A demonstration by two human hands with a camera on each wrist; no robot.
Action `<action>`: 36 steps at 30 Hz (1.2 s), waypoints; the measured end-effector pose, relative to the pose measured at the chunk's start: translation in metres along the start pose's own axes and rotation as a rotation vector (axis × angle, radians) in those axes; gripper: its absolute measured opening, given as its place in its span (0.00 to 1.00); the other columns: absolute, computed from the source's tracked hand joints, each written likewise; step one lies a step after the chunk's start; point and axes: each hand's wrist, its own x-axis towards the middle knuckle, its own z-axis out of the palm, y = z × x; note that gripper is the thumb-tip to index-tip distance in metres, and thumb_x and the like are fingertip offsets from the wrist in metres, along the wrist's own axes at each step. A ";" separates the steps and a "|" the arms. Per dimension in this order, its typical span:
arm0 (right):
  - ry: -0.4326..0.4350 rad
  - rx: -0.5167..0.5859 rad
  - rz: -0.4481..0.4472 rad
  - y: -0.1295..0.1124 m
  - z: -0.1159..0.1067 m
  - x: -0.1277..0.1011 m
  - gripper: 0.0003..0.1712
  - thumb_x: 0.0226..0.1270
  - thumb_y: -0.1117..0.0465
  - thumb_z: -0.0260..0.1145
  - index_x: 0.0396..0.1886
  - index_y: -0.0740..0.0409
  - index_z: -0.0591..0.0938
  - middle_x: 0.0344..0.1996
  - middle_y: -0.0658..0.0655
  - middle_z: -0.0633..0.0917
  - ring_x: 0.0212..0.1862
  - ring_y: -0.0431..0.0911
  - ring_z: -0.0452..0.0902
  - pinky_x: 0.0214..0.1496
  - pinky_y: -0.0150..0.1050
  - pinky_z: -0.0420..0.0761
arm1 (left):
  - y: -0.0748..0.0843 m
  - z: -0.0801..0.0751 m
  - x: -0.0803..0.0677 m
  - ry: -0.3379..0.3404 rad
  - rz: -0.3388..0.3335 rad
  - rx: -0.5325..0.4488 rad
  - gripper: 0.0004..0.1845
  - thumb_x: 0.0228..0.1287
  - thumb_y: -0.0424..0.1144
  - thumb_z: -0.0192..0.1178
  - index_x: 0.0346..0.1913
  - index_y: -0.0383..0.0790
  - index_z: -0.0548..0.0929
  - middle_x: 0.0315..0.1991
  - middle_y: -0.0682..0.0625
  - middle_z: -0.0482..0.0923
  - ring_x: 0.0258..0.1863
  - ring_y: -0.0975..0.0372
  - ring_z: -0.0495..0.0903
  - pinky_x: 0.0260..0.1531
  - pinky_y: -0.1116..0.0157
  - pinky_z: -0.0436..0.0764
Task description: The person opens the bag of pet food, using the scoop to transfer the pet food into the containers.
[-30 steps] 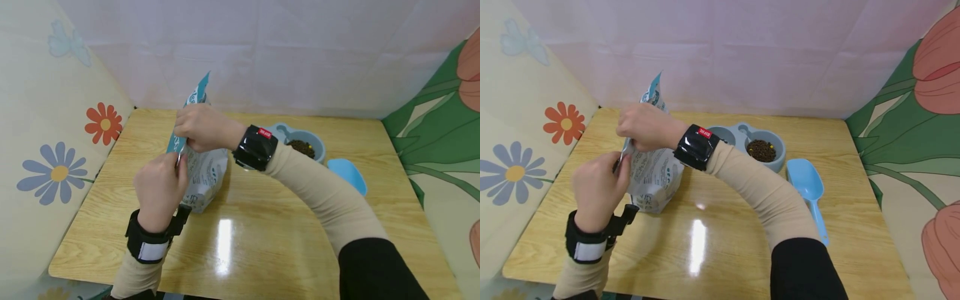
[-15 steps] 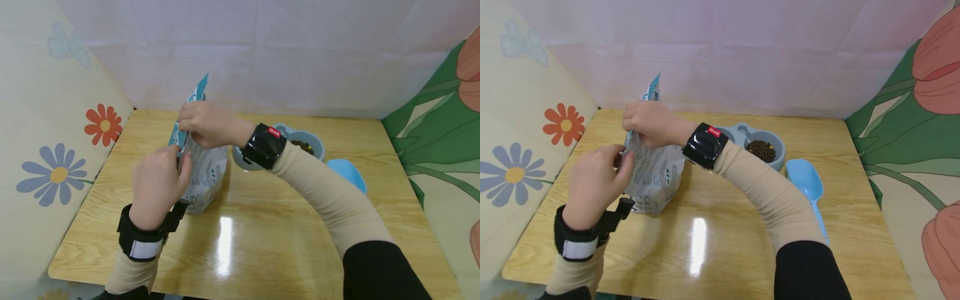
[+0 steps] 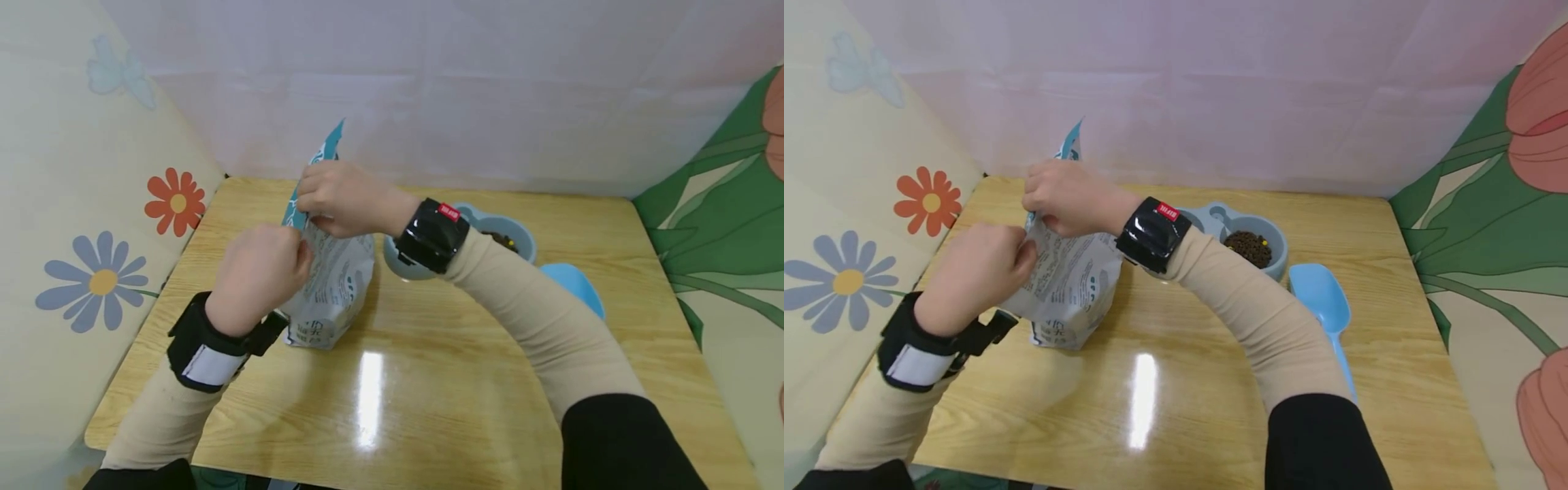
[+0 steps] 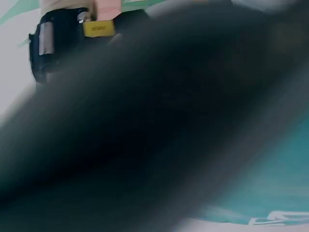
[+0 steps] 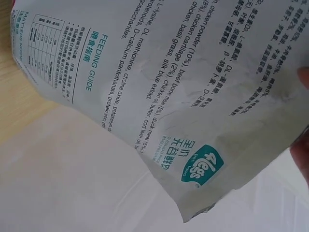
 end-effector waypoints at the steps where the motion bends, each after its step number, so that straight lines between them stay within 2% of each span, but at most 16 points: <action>1: -0.001 0.003 0.001 0.000 0.000 0.000 0.05 0.55 0.67 0.62 0.32 0.62 0.82 0.35 0.55 0.83 0.43 0.49 0.75 0.51 0.36 0.70 | 0.000 0.000 0.001 -0.004 0.012 0.005 0.19 0.55 0.27 0.48 0.10 0.41 0.60 0.09 0.52 0.53 0.06 0.62 0.58 0.07 0.68 0.57; 3: -0.003 0.003 0.002 0.000 0.000 0.000 0.06 0.55 0.67 0.62 0.32 0.62 0.82 0.35 0.55 0.83 0.43 0.49 0.75 0.52 0.35 0.70 | -0.001 0.001 0.002 -0.006 0.034 0.000 0.19 0.53 0.26 0.47 0.09 0.41 0.59 0.09 0.53 0.52 0.06 0.62 0.56 0.07 0.68 0.57; 6: -0.013 0.012 0.013 0.002 -0.001 -0.001 0.06 0.55 0.68 0.61 0.32 0.62 0.82 0.35 0.55 0.83 0.43 0.49 0.75 0.51 0.36 0.70 | -0.005 0.000 0.003 -0.034 0.056 -0.075 0.19 0.55 0.27 0.48 0.09 0.41 0.60 0.08 0.53 0.53 0.06 0.63 0.57 0.08 0.68 0.58; 10: -0.045 -0.004 0.048 0.008 -0.004 -0.002 0.09 0.57 0.70 0.58 0.36 0.63 0.82 0.36 0.56 0.83 0.43 0.49 0.75 0.51 0.37 0.70 | -0.012 -0.009 0.005 -0.150 0.105 -0.237 0.21 0.64 0.35 0.49 0.12 0.42 0.65 0.08 0.54 0.57 0.07 0.64 0.60 0.10 0.68 0.61; 13: -0.071 -0.043 0.085 0.014 -0.006 -0.004 0.09 0.60 0.70 0.56 0.36 0.63 0.82 0.35 0.57 0.83 0.41 0.50 0.74 0.48 0.37 0.71 | -0.016 -0.017 0.011 -0.234 0.129 -0.294 0.23 0.68 0.44 0.48 0.13 0.42 0.66 0.07 0.54 0.58 0.06 0.64 0.61 0.10 0.67 0.60; 18: -0.077 -0.087 0.122 0.025 -0.005 -0.003 0.10 0.63 0.70 0.53 0.29 0.62 0.81 0.29 0.57 0.81 0.37 0.51 0.74 0.42 0.38 0.71 | -0.017 -0.019 0.032 -0.258 0.144 -0.235 0.27 0.67 0.48 0.49 0.10 0.42 0.63 0.07 0.54 0.56 0.05 0.64 0.58 0.09 0.68 0.56; 23: -0.079 -0.123 0.163 0.032 -0.002 0.001 0.12 0.66 0.68 0.53 0.24 0.62 0.80 0.26 0.57 0.81 0.34 0.50 0.72 0.39 0.37 0.70 | -0.016 -0.016 0.049 -0.255 0.153 -0.125 0.22 0.59 0.37 0.53 0.09 0.41 0.61 0.07 0.54 0.54 0.05 0.64 0.56 0.10 0.69 0.54; 27: -0.075 -0.141 0.181 0.034 0.000 0.002 0.15 0.67 0.67 0.54 0.18 0.60 0.75 0.22 0.56 0.79 0.30 0.48 0.70 0.35 0.35 0.67 | -0.014 -0.015 0.052 -0.258 0.140 -0.075 0.17 0.50 0.29 0.50 0.09 0.41 0.59 0.08 0.54 0.51 0.06 0.66 0.52 0.10 0.70 0.52; 31: -0.068 -0.145 0.186 0.033 0.000 0.002 0.18 0.66 0.68 0.54 0.14 0.57 0.68 0.19 0.56 0.77 0.27 0.47 0.66 0.33 0.35 0.64 | -0.013 -0.015 0.052 -0.261 0.162 -0.073 0.17 0.49 0.27 0.49 0.09 0.42 0.59 0.09 0.55 0.51 0.07 0.65 0.54 0.10 0.70 0.54; 34: -0.084 -0.144 0.186 0.033 -0.001 0.002 0.16 0.66 0.67 0.54 0.16 0.60 0.72 0.20 0.57 0.78 0.28 0.48 0.68 0.33 0.35 0.66 | -0.015 -0.017 0.053 -0.287 0.180 -0.094 0.20 0.54 0.31 0.51 0.09 0.42 0.60 0.09 0.55 0.51 0.07 0.66 0.54 0.11 0.70 0.54; 36: -0.102 -0.137 0.189 0.034 -0.003 0.002 0.13 0.66 0.66 0.56 0.21 0.62 0.78 0.24 0.58 0.80 0.31 0.49 0.71 0.36 0.35 0.69 | -0.017 -0.019 0.054 -0.309 0.174 -0.106 0.22 0.58 0.36 0.53 0.08 0.42 0.61 0.08 0.54 0.53 0.06 0.65 0.55 0.11 0.70 0.54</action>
